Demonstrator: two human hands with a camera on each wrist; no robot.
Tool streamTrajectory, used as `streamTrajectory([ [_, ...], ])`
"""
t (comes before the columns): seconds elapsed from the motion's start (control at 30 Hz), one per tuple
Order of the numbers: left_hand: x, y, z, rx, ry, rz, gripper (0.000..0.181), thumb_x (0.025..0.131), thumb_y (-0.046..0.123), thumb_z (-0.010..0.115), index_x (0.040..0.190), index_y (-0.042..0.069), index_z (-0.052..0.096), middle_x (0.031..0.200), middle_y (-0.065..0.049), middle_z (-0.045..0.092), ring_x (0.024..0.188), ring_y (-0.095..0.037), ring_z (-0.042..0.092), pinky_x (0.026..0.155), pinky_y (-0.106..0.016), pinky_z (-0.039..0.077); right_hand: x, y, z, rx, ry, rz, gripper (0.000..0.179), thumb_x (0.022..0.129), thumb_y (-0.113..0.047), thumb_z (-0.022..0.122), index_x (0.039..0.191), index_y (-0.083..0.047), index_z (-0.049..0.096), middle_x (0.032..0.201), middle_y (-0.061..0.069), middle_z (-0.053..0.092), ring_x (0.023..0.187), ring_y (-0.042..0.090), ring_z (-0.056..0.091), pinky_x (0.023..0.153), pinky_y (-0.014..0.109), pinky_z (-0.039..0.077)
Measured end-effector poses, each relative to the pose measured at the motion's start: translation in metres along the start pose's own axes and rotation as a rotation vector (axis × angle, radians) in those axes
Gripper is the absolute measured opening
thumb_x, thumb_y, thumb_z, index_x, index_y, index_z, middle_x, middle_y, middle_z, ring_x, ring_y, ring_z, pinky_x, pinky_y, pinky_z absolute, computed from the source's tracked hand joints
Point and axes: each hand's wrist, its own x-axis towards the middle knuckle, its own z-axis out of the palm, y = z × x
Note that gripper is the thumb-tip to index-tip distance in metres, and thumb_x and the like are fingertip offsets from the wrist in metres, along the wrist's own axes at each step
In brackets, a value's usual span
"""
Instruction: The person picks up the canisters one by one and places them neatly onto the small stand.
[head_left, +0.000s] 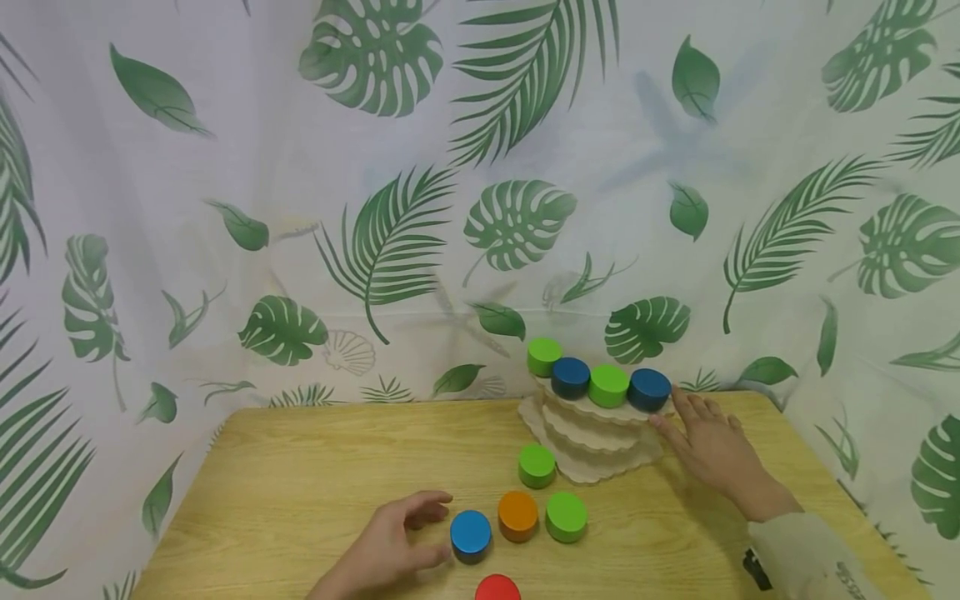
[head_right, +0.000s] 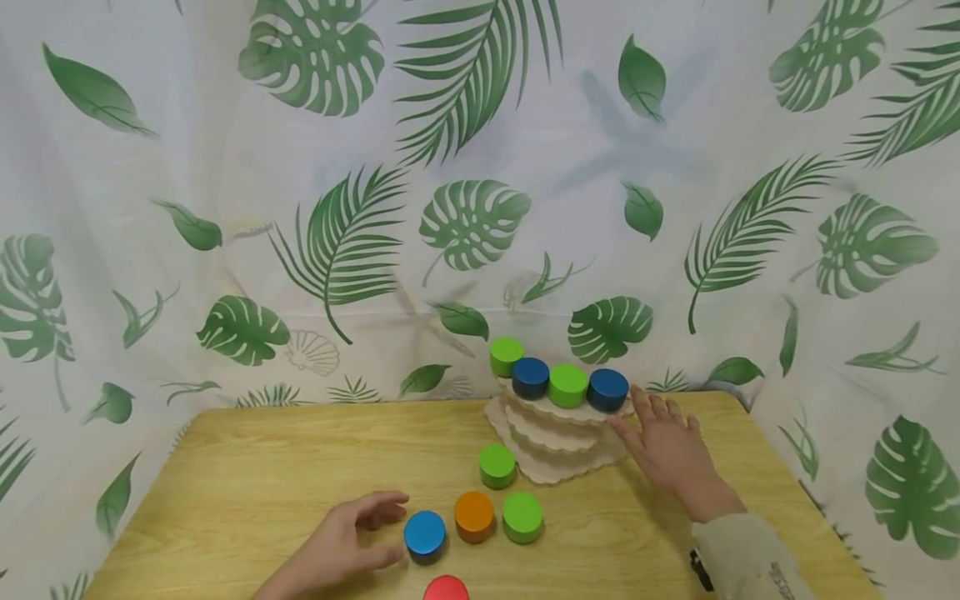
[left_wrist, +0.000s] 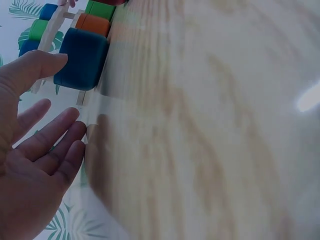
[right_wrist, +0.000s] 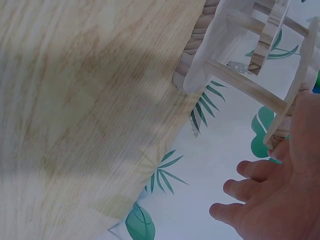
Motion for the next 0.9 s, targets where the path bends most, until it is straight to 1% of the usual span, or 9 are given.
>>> streamTrajectory([
  [0.17,0.0,0.003,0.002,-0.012,-0.023,-0.018,0.065,0.087,0.031,0.084,0.145,0.013,0.061,0.131,-0.001,0.073,0.123,-0.026,0.068,0.105,-0.032,0.051,0.0,-0.001,-0.001,-0.004,-0.01,0.006,0.08,0.113,-0.054,0.036,0.161,0.01,0.027,0.156,0.044,0.037,0.142,0.069,0.032,0.107,0.084,0.029],
  [0.3,0.002,0.005,0.003,-0.039,-0.05,-0.024,0.065,0.089,0.031,0.084,0.146,0.014,0.06,0.131,0.0,0.073,0.125,-0.025,0.067,0.108,-0.036,0.05,0.0,-0.001,-0.001,-0.009,-0.017,0.012,0.081,0.113,-0.054,0.036,0.161,0.011,0.027,0.156,0.044,0.037,0.142,0.069,0.032,0.107,0.084,0.029],
  [0.4,0.003,0.002,0.005,-0.051,-0.06,-0.021,0.065,0.089,0.032,0.085,0.147,0.014,0.06,0.132,0.002,0.072,0.125,-0.02,0.067,0.109,-0.033,0.05,0.0,0.0,0.0,-0.004,-0.019,0.014,0.082,0.113,-0.055,0.035,0.161,0.01,0.027,0.156,0.043,0.037,0.142,0.069,0.031,0.107,0.085,0.028],
  [0.53,0.005,-0.001,0.009,-0.032,-0.056,0.012,0.067,0.088,0.034,0.086,0.146,0.013,0.06,0.134,0.004,0.071,0.123,-0.01,0.066,0.108,-0.025,0.049,0.0,0.0,0.001,0.01,-0.015,0.013,0.082,0.113,-0.055,0.035,0.161,0.01,0.026,0.157,0.043,0.036,0.143,0.069,0.031,0.108,0.085,0.027],
  [0.63,0.006,0.0,0.012,-0.013,-0.042,0.037,0.067,0.087,0.034,0.087,0.145,0.012,0.061,0.136,0.003,0.071,0.121,-0.008,0.065,0.108,-0.026,0.05,0.0,0.0,0.001,0.013,-0.011,0.012,0.082,0.113,-0.055,0.035,0.161,0.01,0.026,0.157,0.043,0.036,0.143,0.069,0.031,0.108,0.085,0.027],
  [0.8,0.008,0.005,0.015,0.012,-0.029,0.029,0.066,0.086,0.033,0.089,0.143,0.012,0.064,0.134,0.003,0.071,0.118,-0.009,0.066,0.108,-0.03,0.051,0.0,0.001,0.0,0.01,-0.004,0.004,0.081,0.113,-0.054,0.036,0.161,0.01,0.027,0.156,0.043,0.037,0.142,0.069,0.032,0.108,0.085,0.028],
  [0.9,0.008,0.008,0.016,0.026,-0.028,0.012,0.065,0.085,0.033,0.09,0.141,0.012,0.065,0.135,0.003,0.071,0.121,-0.013,0.065,0.11,-0.034,0.05,0.0,0.0,0.001,0.012,-0.005,0.004,0.081,0.113,-0.054,0.036,0.162,0.009,0.026,0.157,0.043,0.037,0.142,0.069,0.031,0.108,0.085,0.028],
])
